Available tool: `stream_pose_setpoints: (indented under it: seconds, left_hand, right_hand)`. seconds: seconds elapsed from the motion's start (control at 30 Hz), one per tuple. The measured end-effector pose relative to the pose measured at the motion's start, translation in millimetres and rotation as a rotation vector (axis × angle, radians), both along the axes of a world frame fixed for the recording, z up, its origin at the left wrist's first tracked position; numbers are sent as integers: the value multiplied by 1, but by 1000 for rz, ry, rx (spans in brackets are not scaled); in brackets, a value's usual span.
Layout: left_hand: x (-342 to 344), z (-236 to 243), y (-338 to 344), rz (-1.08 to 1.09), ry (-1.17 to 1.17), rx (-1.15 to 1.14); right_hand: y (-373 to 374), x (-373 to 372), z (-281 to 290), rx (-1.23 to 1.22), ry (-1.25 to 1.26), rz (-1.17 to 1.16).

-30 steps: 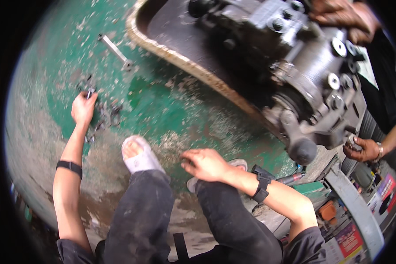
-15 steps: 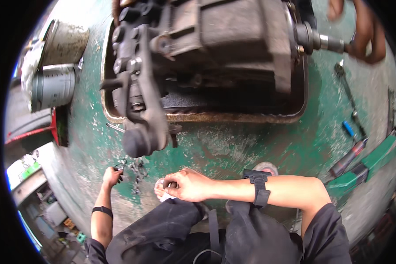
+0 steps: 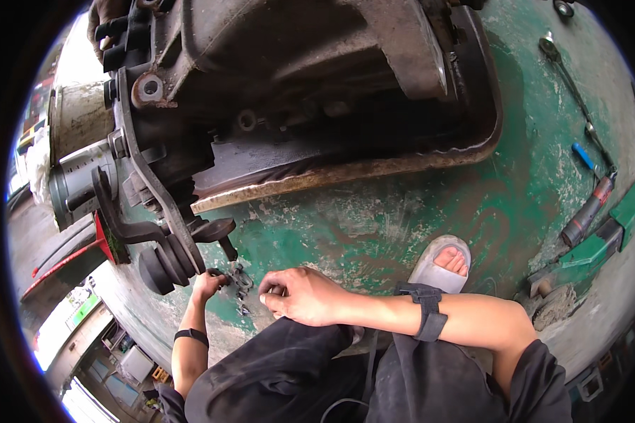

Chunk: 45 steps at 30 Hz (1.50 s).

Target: The person positions a metal bracket and bolts onto a gearbox component, then uses a power ratchet to tighten the fasteners while another person assists by holding the part.

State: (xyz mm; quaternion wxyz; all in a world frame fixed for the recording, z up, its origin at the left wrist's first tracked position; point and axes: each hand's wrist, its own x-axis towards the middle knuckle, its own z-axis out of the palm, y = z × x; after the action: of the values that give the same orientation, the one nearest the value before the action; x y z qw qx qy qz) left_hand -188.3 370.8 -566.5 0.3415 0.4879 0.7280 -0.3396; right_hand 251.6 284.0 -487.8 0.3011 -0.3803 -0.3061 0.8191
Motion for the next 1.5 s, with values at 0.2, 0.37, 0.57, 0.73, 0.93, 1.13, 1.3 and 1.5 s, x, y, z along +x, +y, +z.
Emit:
stream_pose_setpoints:
  seconds: [0.2, 0.37, 0.57, 0.73, 0.93, 1.13, 1.3, 1.5]
  left_hand:
    - [-1, -9, -4, -53, 85, 12]
    - [4, -1, -9, -196, 137, 53]
    - [14, 7, -17, -52, 8, 272]
    - [0, 3, -39, 229, -171, 685]
    - [-15, 2, -74, -110, -63, 857]
    - [-9, -9, -64, -411, -61, 726]
    - [-10, -11, -50, -623, -75, 672]
    - [5, -22, -37, -396, -162, 660]
  right_hand:
    - [8, -1, -10, 55, -117, -29]
    - [7, 3, -17, 87, -160, -81]
    - [6, 15, -23, -79, -205, -113]
    - [-4, 20, -37, -106, -347, -54]
    - [-16, 18, -53, -138, -411, 14]
    - [-6, -3, -54, -131, -421, 19]
    - [2, -17, -54, -80, -417, 21]
    - [5, -19, -59, -93, -453, 17]
